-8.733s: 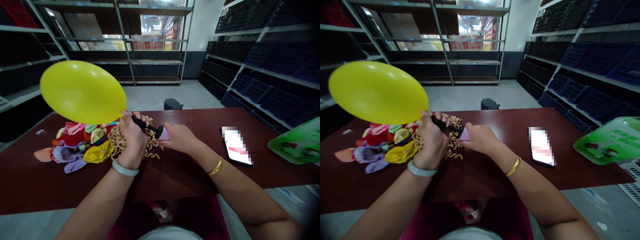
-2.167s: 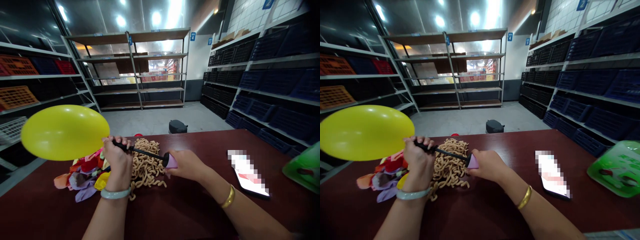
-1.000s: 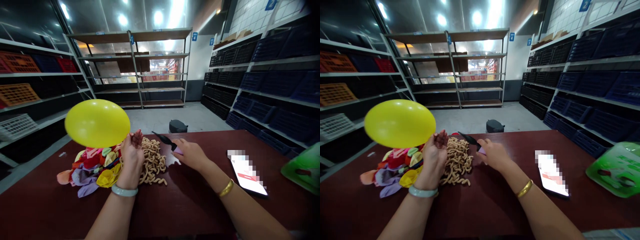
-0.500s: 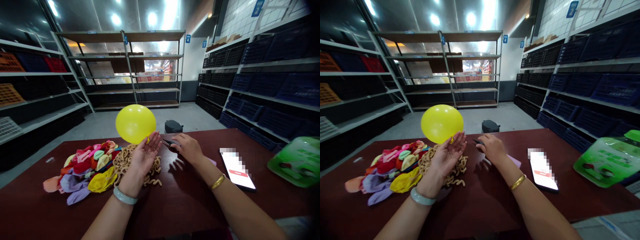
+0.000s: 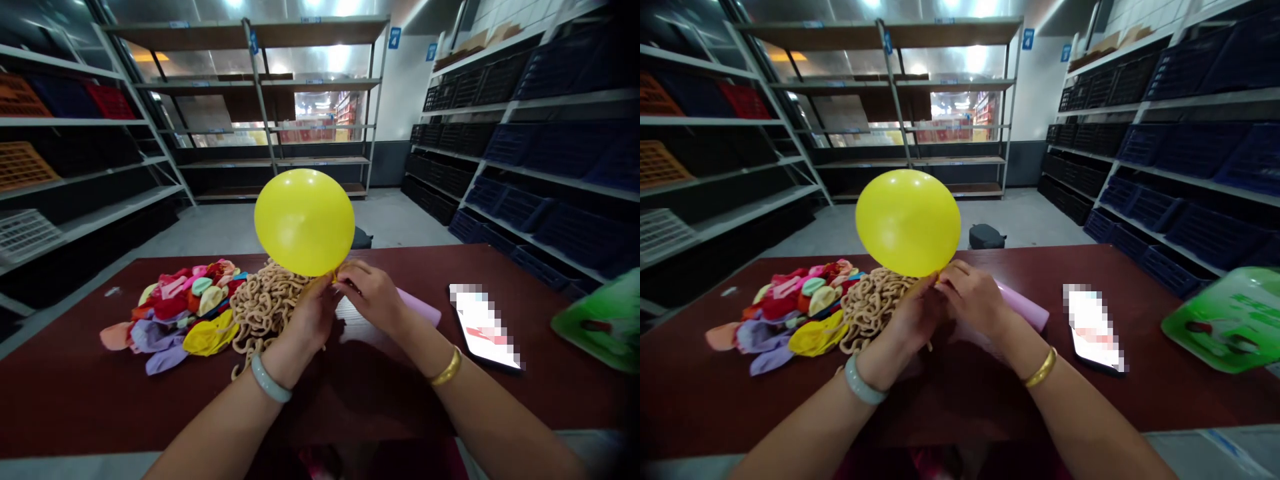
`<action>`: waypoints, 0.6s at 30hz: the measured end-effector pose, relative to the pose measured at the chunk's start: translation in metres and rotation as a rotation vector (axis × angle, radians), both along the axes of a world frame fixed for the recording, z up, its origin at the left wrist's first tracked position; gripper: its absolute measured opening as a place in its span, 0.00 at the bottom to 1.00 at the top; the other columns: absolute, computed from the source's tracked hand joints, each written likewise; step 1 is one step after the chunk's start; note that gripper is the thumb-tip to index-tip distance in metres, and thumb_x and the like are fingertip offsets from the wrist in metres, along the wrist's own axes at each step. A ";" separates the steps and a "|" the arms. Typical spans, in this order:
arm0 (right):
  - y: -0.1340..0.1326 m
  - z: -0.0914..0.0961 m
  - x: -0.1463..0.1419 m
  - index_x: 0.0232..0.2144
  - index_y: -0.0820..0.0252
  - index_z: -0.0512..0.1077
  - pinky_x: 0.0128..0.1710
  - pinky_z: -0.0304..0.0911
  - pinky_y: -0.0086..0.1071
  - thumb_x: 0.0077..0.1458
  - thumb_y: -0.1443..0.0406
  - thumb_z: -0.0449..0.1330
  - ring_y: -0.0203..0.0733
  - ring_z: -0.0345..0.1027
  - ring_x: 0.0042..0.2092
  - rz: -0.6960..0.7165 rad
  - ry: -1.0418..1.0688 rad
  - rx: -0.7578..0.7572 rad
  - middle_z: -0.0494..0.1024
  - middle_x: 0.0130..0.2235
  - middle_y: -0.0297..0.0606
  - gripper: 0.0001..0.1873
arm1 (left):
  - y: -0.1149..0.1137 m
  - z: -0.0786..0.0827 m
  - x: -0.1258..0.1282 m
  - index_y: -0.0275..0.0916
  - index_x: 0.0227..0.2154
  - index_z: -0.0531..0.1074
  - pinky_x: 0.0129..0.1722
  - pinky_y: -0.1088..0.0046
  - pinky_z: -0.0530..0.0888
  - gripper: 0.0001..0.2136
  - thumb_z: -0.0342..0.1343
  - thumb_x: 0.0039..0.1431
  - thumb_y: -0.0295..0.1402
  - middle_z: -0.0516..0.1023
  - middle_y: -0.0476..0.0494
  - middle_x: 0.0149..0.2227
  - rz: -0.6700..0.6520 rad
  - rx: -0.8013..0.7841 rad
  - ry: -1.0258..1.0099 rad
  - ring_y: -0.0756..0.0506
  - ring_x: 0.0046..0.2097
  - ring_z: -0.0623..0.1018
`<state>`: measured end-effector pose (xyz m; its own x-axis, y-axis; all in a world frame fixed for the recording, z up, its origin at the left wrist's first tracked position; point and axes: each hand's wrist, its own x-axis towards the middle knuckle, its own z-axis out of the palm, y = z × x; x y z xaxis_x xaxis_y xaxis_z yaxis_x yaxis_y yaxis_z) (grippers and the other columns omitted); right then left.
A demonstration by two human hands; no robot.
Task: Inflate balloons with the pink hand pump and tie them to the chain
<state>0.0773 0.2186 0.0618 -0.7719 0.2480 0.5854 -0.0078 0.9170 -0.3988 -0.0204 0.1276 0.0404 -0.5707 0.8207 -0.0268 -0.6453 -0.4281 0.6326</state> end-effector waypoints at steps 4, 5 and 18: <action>-0.002 0.003 0.003 0.37 0.57 0.69 0.42 0.66 0.37 0.66 0.57 0.44 0.41 0.71 0.39 -0.004 0.184 -0.267 0.76 0.38 0.40 0.17 | -0.001 0.007 -0.010 0.36 0.33 0.76 0.49 0.66 0.70 0.05 0.58 0.55 0.30 0.78 0.40 0.41 -0.053 0.068 -0.007 0.44 0.46 0.77; -0.002 0.003 0.003 0.37 0.57 0.69 0.40 0.66 0.36 0.67 0.56 0.43 0.40 0.71 0.36 -0.031 0.200 -0.319 0.76 0.36 0.39 0.18 | -0.001 0.008 -0.012 0.36 0.35 0.76 0.51 0.65 0.69 0.06 0.57 0.56 0.31 0.78 0.38 0.43 -0.063 0.071 0.010 0.42 0.49 0.76; -0.016 -0.016 -0.019 0.30 0.59 0.72 0.20 0.57 0.27 0.58 0.52 0.56 0.34 0.64 0.24 0.134 0.128 -0.849 0.72 0.26 0.33 0.16 | -0.007 0.008 -0.003 0.34 0.33 0.77 0.25 0.75 0.65 0.07 0.58 0.57 0.32 0.77 0.41 0.37 -0.105 0.121 0.177 0.52 0.27 0.69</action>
